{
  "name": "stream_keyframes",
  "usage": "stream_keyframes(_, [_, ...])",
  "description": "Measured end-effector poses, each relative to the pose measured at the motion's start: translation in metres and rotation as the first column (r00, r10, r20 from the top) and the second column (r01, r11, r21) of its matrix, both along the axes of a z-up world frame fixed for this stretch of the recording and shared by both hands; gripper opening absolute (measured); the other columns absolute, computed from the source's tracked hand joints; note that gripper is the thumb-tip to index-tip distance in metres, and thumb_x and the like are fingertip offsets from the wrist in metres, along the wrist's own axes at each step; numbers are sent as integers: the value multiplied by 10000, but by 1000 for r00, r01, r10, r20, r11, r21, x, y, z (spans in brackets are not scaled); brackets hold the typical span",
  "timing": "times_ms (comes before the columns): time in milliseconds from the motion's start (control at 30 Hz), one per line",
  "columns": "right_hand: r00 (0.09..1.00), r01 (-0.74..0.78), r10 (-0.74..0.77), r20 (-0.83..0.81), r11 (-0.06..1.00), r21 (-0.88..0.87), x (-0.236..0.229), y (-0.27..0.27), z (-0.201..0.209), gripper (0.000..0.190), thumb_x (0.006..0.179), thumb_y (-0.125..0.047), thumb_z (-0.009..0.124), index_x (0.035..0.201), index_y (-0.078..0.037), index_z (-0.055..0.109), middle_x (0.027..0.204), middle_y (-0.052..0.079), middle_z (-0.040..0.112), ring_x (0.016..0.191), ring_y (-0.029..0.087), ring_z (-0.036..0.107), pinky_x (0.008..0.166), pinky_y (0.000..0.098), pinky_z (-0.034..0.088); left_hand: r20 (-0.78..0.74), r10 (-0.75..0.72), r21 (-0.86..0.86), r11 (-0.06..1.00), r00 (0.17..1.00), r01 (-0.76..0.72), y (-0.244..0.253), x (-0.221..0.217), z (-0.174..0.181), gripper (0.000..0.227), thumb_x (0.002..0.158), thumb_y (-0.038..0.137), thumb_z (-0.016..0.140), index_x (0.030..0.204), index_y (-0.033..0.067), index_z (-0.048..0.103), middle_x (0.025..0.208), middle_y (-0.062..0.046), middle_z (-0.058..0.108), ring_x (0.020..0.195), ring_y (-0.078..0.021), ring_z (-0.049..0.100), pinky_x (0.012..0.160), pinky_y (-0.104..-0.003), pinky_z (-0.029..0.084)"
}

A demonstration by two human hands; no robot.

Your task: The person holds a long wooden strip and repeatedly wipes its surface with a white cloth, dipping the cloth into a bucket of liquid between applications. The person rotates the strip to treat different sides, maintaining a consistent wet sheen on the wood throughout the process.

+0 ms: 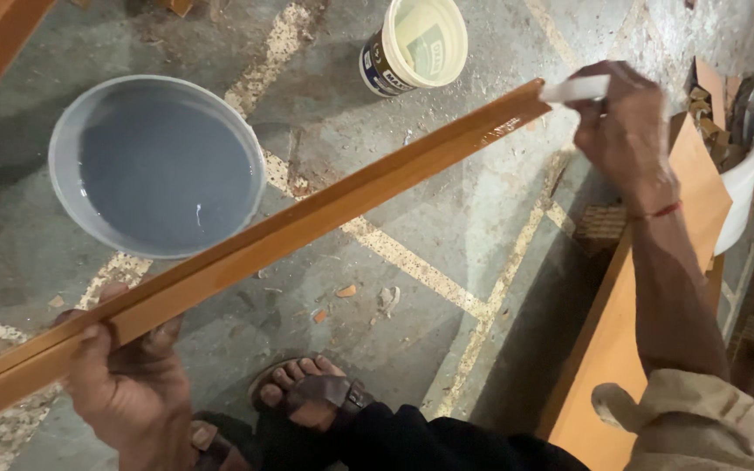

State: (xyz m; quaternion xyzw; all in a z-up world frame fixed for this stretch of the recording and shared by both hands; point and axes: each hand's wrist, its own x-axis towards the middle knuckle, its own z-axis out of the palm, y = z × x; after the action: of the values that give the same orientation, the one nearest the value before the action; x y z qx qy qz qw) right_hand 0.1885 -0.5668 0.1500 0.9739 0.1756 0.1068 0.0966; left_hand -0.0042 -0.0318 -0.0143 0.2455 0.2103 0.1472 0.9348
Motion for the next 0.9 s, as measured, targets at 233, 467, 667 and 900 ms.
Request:
stream_keyframes(233, [931, 179, -335, 143, 763, 620, -23, -14, -5, 261, 1027, -145, 845, 1158, 56, 741, 1003, 150, 794, 636, 178, 673, 519, 308, 551, -27, -4, 28, 1000, 1000, 4, 3, 0, -3, 103, 1157, 69, 514, 1226, 60, 590, 1267, -200, 720, 971, -218, 689, 747, -352, 562])
stream_keyframes(467, [896, 180, -444, -5, 354, 918, -13, 33, -28, 440, 861, -76, 856, 1113, 27, 511, 947, 103, 688, 650, 120, 710, 468, 216, 612, 11, -10, 3, 1000, 1000, 10, 4, -5, -9, 56, 1169, 61, 550, 1205, 38, 587, 1264, -201, 717, 906, -217, 650, 730, -352, 543])
stream_keyframes(667, [959, 187, -274, -69, 431, 883, -24, 44, -43, 303, 1027, -12, 840, 1085, 87, 559, 942, 167, 705, 705, 166, 708, 551, 258, 588, -123, 22, 62, 998, 992, -14, 3, 2, -1, 149, 1119, 89, 539, 1255, 37, 570, 1255, -210, 695, 1121, -298, 725, 893, -438, 660])
stream_keyframes(900, [947, 305, -245, -208, 482, 821, -41, 74, -45, 256, 990, -15, 821, 1070, 61, 590, 948, 159, 719, 701, 159, 694, 553, 230, 547, -94, -7, 70, 997, 996, 14, 4, 1, -4, 144, 1142, 101, 548, 1274, 50, 574, 1256, -194, 706, 1095, -275, 727, 837, -396, 649])
